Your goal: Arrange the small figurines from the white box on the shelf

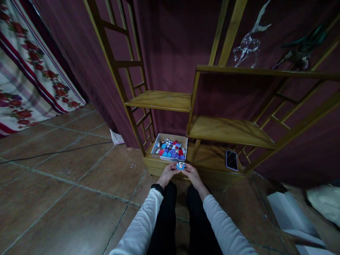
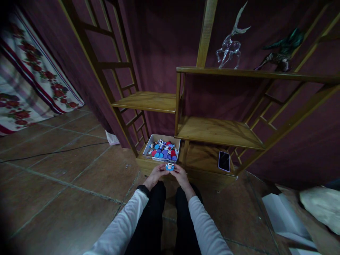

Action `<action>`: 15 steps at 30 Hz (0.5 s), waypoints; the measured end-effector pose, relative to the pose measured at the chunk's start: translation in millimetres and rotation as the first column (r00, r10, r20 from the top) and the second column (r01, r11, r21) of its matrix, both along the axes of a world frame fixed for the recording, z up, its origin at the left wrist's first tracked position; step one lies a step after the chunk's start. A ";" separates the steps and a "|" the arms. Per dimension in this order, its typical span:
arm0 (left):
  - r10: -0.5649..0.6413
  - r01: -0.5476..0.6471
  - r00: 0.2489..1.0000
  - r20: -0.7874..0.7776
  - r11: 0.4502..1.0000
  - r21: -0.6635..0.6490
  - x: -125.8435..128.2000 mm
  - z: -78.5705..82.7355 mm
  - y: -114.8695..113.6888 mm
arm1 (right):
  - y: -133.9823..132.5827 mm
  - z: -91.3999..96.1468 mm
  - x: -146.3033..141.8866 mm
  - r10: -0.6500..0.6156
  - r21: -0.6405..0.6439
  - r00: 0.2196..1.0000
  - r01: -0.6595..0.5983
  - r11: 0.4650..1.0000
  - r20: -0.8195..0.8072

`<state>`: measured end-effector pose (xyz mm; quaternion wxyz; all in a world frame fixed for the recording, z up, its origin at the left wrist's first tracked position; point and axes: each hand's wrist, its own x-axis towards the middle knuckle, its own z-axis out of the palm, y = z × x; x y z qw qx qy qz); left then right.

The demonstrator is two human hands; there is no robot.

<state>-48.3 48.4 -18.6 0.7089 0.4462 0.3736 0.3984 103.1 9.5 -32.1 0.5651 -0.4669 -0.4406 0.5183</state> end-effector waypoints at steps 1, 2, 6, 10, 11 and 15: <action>0.009 -0.008 1.000 -0.010 1.000 0.003 0.4 -0.3 -0.1 | 0.4 -0.9 0.0 -0.002 0.004 1.000 0.002 1.000 0.000; 0.015 -0.015 1.000 -0.019 1.000 0.005 0.9 -0.3 -0.2 | 0.9 -1.9 0.1 -0.007 0.005 1.000 0.008 1.000 -0.001; 0.036 -0.035 0.999 -0.039 0.999 0.023 3.0 0.7 -0.9 | 2.2 -5.8 1.4 -0.023 -0.009 1.000 0.023 1.000 -0.008; 0.033 -0.030 0.998 -0.047 0.998 0.046 4.0 0.5 -1.1 | 0.7 -4.4 2.6 -0.016 -0.007 1.000 0.016 1.000 -0.012; 0.030 -0.028 0.999 -0.045 0.998 0.049 4.0 0.2 -1.1 | 0.0 -3.4 2.7 -0.012 -0.002 1.000 0.012 1.000 -0.014; 0.029 -0.027 0.999 -0.029 0.999 0.041 3.5 0.3 -1.7 | -1.8 -0.3 2.9 0.008 0.016 1.000 -0.008 1.000 -0.028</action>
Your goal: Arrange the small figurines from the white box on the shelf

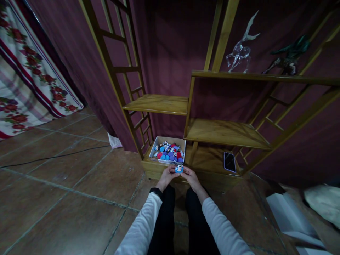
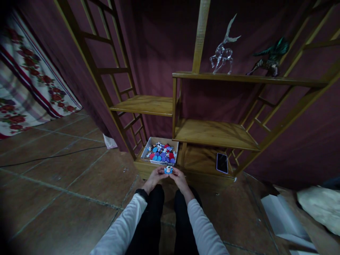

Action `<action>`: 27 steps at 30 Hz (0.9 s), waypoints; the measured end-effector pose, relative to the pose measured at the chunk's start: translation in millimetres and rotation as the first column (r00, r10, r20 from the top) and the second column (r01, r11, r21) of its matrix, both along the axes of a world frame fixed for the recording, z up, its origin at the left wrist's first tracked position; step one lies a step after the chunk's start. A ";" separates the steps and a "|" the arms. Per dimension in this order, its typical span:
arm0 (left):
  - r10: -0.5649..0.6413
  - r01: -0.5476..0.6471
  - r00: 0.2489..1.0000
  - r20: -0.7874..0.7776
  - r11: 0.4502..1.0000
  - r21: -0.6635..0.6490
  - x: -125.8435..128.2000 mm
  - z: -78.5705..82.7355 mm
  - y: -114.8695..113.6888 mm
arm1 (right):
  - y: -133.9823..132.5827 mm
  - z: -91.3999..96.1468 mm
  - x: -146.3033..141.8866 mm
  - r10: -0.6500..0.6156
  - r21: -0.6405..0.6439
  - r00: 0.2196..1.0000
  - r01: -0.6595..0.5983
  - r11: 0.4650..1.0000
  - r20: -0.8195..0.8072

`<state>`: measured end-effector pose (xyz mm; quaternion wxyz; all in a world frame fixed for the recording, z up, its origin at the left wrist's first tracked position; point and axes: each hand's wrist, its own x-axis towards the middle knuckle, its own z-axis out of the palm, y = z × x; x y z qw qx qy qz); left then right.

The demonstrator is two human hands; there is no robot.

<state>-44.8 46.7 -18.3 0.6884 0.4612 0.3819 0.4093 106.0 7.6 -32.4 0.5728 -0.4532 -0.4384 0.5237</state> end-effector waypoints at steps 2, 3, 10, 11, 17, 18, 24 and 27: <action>0.003 -0.003 1.000 -0.001 1.000 -0.013 -0.3 2.0 -0.9 | -0.3 -0.3 0.2 -0.004 0.002 1.000 0.004 1.000 0.000; 0.002 -0.002 1.000 -0.004 1.000 -0.017 -0.4 3.6 -1.5 | -0.3 -0.9 0.3 -0.006 -0.002 1.000 0.006 1.000 0.004; -0.060 0.060 0.998 -0.030 0.998 -0.007 -0.5 15.1 -5.0 | 1.8 -8.2 -1.5 -0.056 -0.063 0.998 0.055 0.996 -0.018; -0.066 0.066 0.997 -0.035 0.998 -0.006 -0.4 15.6 -5.0 | 2.1 -8.4 -2.0 -0.068 -0.065 0.997 0.067 0.996 -0.020; -0.103 0.102 0.994 -0.034 0.995 -0.008 -0.1 12.7 -3.9 | 2.2 -5.2 -2.9 -0.087 -0.077 0.996 0.087 0.993 0.002; -0.099 0.098 0.995 -0.035 0.995 -0.007 0.0 12.0 -3.7 | 2.1 -4.7 -2.8 -0.087 -0.079 0.996 0.087 0.993 0.002; -0.093 0.092 0.996 -0.014 0.996 -0.021 1.9 10.3 -3.6 | 2.6 -6.7 -2.6 -0.110 -0.077 0.994 0.110 0.991 0.006; -0.088 0.088 0.996 -0.016 0.996 -0.019 2.7 8.8 -3.3 | 3.0 -8.8 -2.4 -0.117 -0.092 0.993 0.117 0.989 0.005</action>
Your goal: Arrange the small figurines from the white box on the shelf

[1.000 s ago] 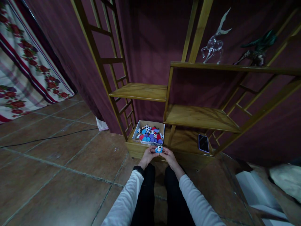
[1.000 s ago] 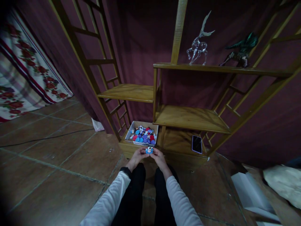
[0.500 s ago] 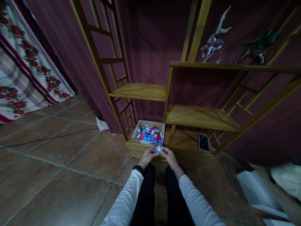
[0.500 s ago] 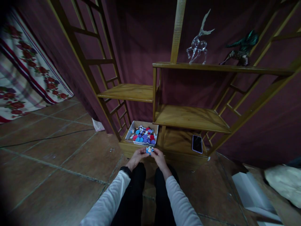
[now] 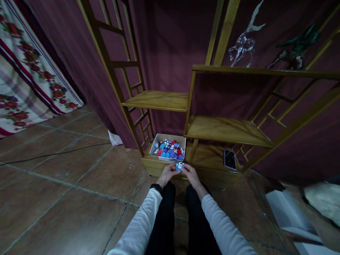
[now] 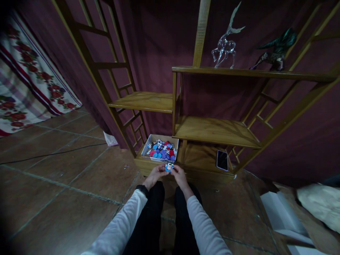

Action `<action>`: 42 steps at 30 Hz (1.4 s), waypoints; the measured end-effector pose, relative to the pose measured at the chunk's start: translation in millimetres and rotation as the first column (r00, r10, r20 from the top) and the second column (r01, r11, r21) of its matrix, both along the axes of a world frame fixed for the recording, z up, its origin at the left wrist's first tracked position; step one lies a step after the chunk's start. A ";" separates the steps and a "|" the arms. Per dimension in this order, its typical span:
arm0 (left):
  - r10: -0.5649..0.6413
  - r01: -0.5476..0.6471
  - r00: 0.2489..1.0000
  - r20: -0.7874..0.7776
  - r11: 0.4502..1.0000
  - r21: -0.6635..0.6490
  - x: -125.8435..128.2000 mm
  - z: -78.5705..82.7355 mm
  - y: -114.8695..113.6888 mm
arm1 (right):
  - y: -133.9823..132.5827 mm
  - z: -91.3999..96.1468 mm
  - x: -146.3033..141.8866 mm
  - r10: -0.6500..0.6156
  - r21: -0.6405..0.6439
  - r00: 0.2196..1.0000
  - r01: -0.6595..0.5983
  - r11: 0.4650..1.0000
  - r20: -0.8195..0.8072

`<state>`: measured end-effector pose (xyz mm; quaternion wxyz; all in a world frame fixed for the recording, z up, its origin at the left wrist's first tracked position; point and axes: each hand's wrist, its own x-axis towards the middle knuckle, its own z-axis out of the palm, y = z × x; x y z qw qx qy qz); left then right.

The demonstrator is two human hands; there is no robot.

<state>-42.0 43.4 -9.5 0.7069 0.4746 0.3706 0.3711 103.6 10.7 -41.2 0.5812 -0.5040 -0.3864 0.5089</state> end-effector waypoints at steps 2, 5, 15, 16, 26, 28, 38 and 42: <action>0.004 -0.004 1.000 -0.006 1.000 0.006 0.1 -2.1 0.7 | 0.1 -0.4 0.0 -0.003 0.001 1.000 0.003 1.000 0.009; 0.022 -0.022 0.999 -0.023 1.000 0.017 0.2 -6.2 2.3 | -0.6 1.7 -0.1 0.008 0.021 1.000 -0.008 1.000 0.025; 0.020 -0.017 0.999 -0.039 0.997 0.075 1.7 -14.8 6.2 | -4.6 10.9 0.6 0.017 0.023 0.998 -0.018 1.000 0.063; 0.006 -0.002 0.999 -0.046 0.996 0.084 1.6 -15.0 6.4 | -4.1 8.9 0.9 0.019 0.014 0.998 -0.020 1.000 0.068; 0.020 -0.012 0.997 -0.069 0.992 0.122 2.6 -23.6 9.4 | 1.9 -8.1 0.3 0.009 -0.009 0.999 -0.009 1.000 0.044; 0.021 -0.011 0.997 -0.071 0.992 0.127 2.5 -24.2 9.3 | 1.8 -8.3 0.5 0.021 -0.014 0.999 -0.020 1.000 0.038; 0.000 0.005 0.999 -0.045 0.994 0.112 5.3 -15.9 4.4 | -1.0 -1.4 0.3 0.025 -0.056 0.998 -0.022 0.998 0.050; 0.061 -0.058 0.998 -0.028 0.995 0.081 5.8 -17.2 5.2 | -0.8 -0.8 -1.7 0.011 -0.050 0.997 -0.007 0.999 0.080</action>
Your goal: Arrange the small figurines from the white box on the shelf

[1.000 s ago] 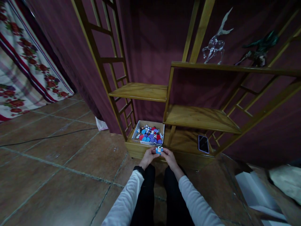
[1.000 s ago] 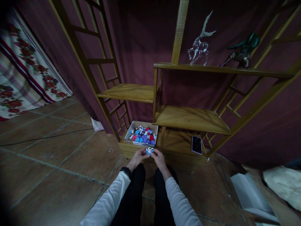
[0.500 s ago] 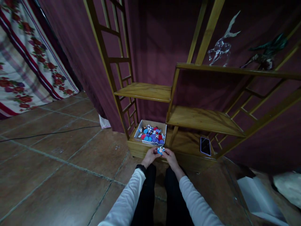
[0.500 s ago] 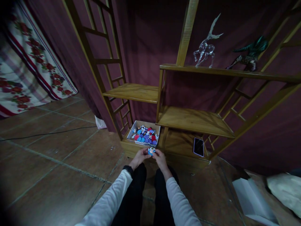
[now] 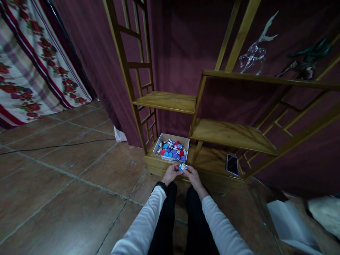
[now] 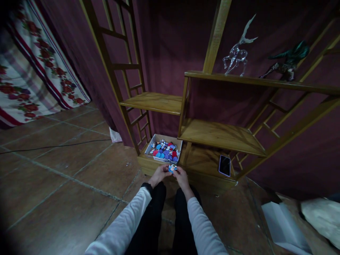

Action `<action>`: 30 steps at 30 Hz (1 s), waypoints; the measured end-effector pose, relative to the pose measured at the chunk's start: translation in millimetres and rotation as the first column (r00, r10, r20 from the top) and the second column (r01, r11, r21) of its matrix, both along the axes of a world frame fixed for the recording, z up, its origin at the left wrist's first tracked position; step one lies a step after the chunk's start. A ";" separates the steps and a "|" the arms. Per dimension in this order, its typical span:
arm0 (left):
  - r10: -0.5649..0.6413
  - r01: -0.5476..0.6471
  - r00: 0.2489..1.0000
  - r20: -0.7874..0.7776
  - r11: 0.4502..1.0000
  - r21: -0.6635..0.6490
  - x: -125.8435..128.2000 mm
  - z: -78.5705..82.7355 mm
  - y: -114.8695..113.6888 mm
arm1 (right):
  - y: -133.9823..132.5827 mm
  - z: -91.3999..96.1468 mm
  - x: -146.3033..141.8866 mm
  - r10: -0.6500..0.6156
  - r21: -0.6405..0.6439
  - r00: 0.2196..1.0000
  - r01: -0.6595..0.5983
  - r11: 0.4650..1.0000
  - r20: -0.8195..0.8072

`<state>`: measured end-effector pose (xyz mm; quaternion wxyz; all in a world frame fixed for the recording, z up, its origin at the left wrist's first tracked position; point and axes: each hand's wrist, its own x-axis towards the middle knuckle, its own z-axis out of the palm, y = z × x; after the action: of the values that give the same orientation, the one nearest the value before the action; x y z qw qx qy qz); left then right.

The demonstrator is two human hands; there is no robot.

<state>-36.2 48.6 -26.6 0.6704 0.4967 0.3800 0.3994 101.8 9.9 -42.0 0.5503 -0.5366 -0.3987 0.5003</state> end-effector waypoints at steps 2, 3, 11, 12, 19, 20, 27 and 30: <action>0.032 -0.032 0.999 -0.007 0.999 -0.007 0.1 -3.0 1.5 | 0.3 -1.0 -0.2 -0.005 0.004 1.000 0.005 1.000 0.015; 0.041 -0.041 0.999 -0.016 0.999 -0.006 0.1 -4.5 2.3 | 0.5 -1.7 -0.1 -0.009 0.008 1.000 0.009 1.000 0.021; 0.016 -0.014 0.999 -0.041 0.999 0.033 -0.3 -6.0 2.8 | 0.1 -4.8 2.3 -0.026 0.020 0.999 0.025 1.000 0.040; 0.022 -0.021 0.999 -0.045 0.999 0.037 -0.1 -5.6 2.6 | -0.1 -4.4 2.3 -0.028 0.016 0.999 0.027 0.999 0.046; 0.066 -0.063 0.996 -0.066 0.997 0.041 2.0 -9.9 4.0 | -1.2 -3.1 1.5 -0.024 0.008 0.999 0.024 1.000 0.026; 0.072 -0.068 0.995 -0.072 0.996 0.049 2.1 -10.8 4.3 | -1.3 -3.2 1.2 -0.023 0.006 1.000 0.023 1.000 0.020; 0.129 -0.117 0.985 -0.118 0.987 0.108 3.4 -12.6 3.9 | -2.5 2.4 -1.5 -0.043 0.018 0.999 0.043 0.999 -0.030; 0.133 -0.114 0.982 -0.136 0.984 0.138 4.1 -11.8 3.3 | -3.3 6.7 -1.1 -0.022 0.029 0.999 0.023 0.999 -0.037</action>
<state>-32.1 51.9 -38.4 0.5811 0.5423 0.4310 0.4272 100.8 6.6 -35.2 0.5711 -0.5237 -0.3897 0.4978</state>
